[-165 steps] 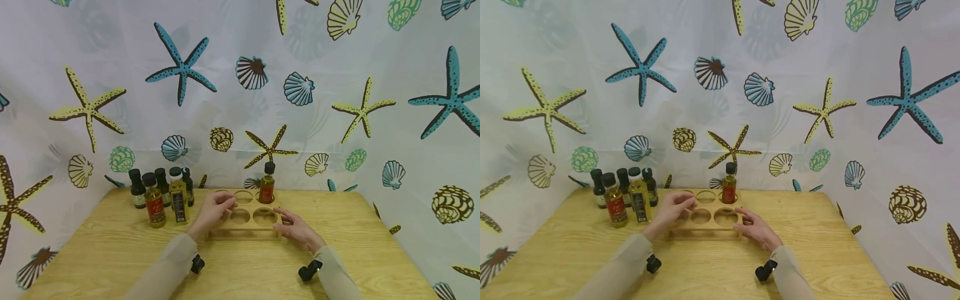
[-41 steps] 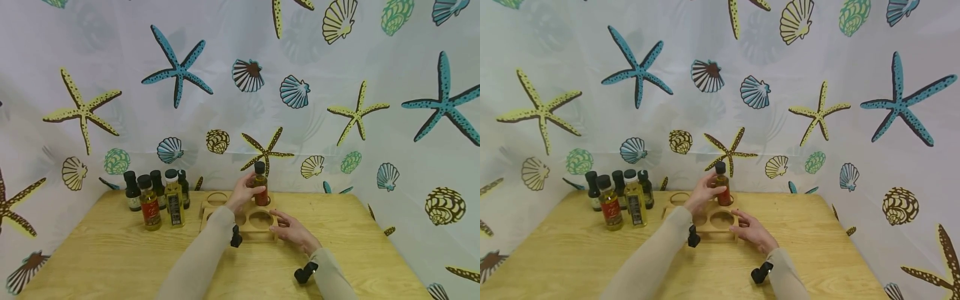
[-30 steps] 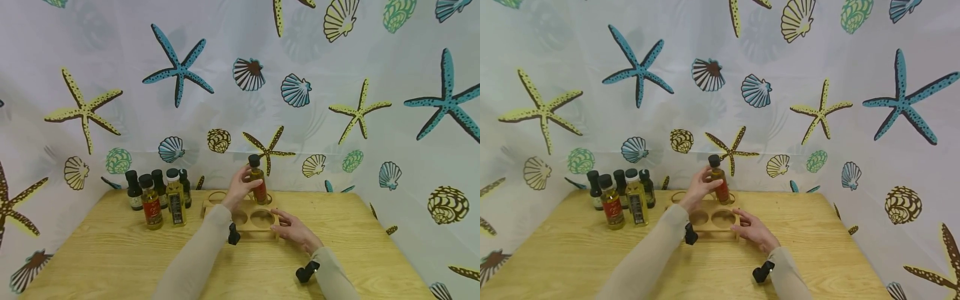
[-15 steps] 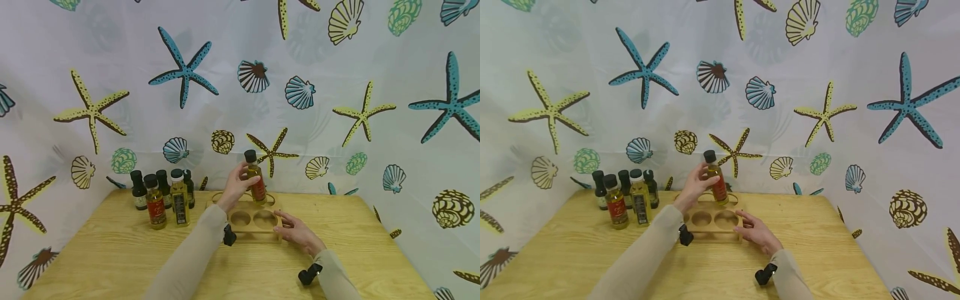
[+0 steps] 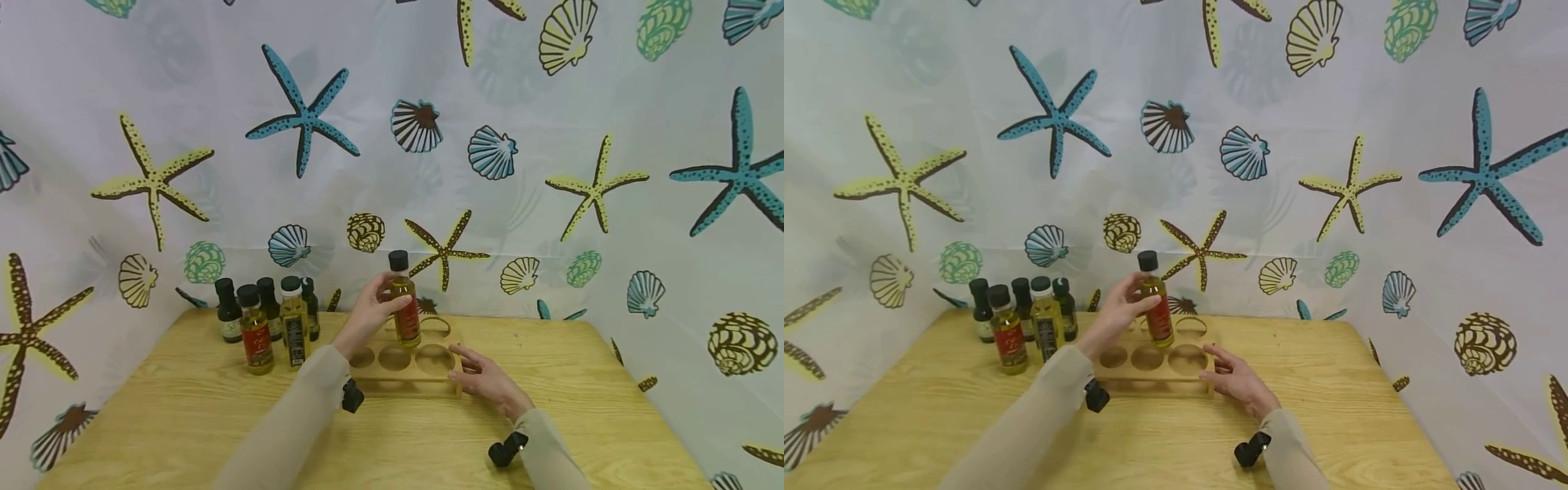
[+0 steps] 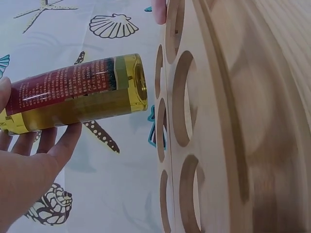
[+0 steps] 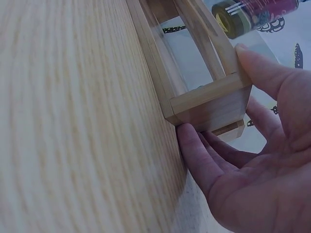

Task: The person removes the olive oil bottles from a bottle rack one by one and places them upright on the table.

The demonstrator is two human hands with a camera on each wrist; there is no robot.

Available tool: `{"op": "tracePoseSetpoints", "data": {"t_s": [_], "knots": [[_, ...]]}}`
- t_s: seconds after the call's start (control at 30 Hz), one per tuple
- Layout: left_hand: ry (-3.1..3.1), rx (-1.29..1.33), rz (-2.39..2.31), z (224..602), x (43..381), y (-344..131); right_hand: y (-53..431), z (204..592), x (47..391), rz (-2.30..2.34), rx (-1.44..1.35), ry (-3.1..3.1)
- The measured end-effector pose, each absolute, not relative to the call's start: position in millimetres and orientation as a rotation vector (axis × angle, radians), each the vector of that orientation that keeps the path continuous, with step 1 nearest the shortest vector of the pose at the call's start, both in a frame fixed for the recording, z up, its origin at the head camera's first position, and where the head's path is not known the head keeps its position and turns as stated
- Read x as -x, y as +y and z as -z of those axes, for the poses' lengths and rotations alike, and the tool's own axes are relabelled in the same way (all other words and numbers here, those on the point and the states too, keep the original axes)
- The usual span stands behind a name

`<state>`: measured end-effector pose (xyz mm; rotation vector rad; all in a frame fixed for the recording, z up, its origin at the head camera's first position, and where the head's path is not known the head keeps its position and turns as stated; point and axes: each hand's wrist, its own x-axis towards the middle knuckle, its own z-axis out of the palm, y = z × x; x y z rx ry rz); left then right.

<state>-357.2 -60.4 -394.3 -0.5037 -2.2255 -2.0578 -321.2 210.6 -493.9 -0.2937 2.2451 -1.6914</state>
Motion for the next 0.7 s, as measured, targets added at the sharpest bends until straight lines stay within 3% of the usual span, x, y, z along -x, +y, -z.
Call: {"op": "tracePoseSetpoints", "data": {"t_s": [0.7], "knots": [[-2.278,0.441,2.070,384,326,-95,211,496,322,1.691,0.292,2.266]]}}
